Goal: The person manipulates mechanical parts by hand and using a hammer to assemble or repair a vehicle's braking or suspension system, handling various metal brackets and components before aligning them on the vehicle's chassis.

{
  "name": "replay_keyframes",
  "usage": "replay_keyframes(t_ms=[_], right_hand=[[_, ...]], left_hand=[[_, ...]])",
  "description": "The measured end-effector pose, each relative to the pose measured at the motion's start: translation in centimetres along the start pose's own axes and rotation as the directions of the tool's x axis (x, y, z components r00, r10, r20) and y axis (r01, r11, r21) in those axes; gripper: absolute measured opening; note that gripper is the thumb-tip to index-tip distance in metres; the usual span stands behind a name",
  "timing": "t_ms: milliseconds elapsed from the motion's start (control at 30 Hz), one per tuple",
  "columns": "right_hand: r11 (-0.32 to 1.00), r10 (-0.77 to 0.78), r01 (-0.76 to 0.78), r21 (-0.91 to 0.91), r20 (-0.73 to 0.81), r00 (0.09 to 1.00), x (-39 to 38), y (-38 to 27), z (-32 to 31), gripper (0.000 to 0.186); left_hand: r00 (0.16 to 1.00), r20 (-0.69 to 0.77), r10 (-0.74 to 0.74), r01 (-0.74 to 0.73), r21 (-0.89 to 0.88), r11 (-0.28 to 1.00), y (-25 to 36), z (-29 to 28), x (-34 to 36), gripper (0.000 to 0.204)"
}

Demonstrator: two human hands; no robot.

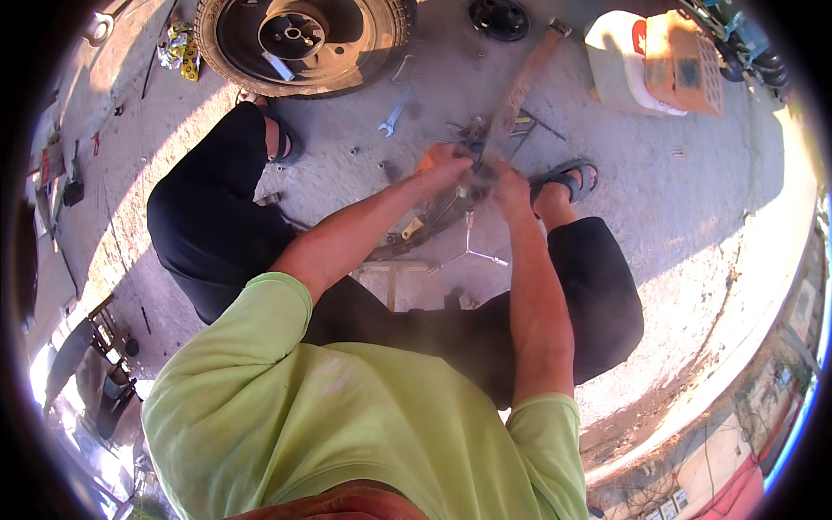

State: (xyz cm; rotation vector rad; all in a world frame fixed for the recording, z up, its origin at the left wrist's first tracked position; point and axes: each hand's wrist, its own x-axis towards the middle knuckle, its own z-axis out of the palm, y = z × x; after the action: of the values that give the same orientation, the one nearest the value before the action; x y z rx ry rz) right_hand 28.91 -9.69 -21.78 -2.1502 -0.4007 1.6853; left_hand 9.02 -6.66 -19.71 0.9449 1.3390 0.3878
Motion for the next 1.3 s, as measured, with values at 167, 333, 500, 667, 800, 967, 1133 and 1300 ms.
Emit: replay_keyframes(t_ms=[167, 333, 500, 667, 800, 967, 1133, 1300], right_hand=[[0.979, 0.110, -0.125, 0.158, 0.105, 0.988, 3.7, 0.3, 1.1, 0.056], [0.942, 0.104, -0.194, 0.272, 0.313, 0.944, 7.0, -0.5, 2.8, 0.035], [0.933, 0.135, -0.253, 0.257, 0.401, 0.906, 10.1, -0.2, 3.8, 0.032], [0.965, 0.097, -0.174, 0.198, 0.346, 0.933, 14.2, 1.8, 4.2, 0.022], [0.967, 0.116, -0.175, 0.184, 0.291, 0.950, 13.0, 0.7, 4.8, 0.018], [0.977, 0.055, -0.128, 0.171, 0.378, 0.924, 11.3, 0.2, 3.7, 0.018], [1.000, -0.008, -0.001, 0.027, 0.320, 0.947, 10.4, 0.3, 1.4, 0.019], [0.946, -0.112, 0.239, -0.220, 0.470, 0.876, 9.4, -1.1, -5.7, 0.018]], left_hand=[[0.982, 0.187, 0.003, 0.065, -0.352, 0.934, -3.2, -1.9, 3.0, 0.028], [0.963, 0.262, 0.055, 0.014, -0.255, 0.967, -4.4, -2.9, 3.4, 0.031], [0.964, 0.267, 0.006, 0.108, -0.409, 0.906, -5.4, -3.0, 3.6, 0.032], [0.956, 0.289, 0.049, 0.029, -0.259, 0.965, -3.5, -3.8, 3.3, 0.027], [0.960, 0.278, 0.030, 0.077, -0.366, 0.928, -3.2, -4.6, 2.9, 0.024], [0.989, 0.129, 0.076, -0.030, -0.328, 0.944, -2.5, -7.1, 3.7, 0.020], [0.999, -0.011, 0.032, -0.034, -0.280, 0.959, -4.2, -13.0, 5.7, 0.017], [0.995, -0.081, -0.065, 0.073, 0.106, 0.992, -9.9, -13.7, 4.6, 0.014]])
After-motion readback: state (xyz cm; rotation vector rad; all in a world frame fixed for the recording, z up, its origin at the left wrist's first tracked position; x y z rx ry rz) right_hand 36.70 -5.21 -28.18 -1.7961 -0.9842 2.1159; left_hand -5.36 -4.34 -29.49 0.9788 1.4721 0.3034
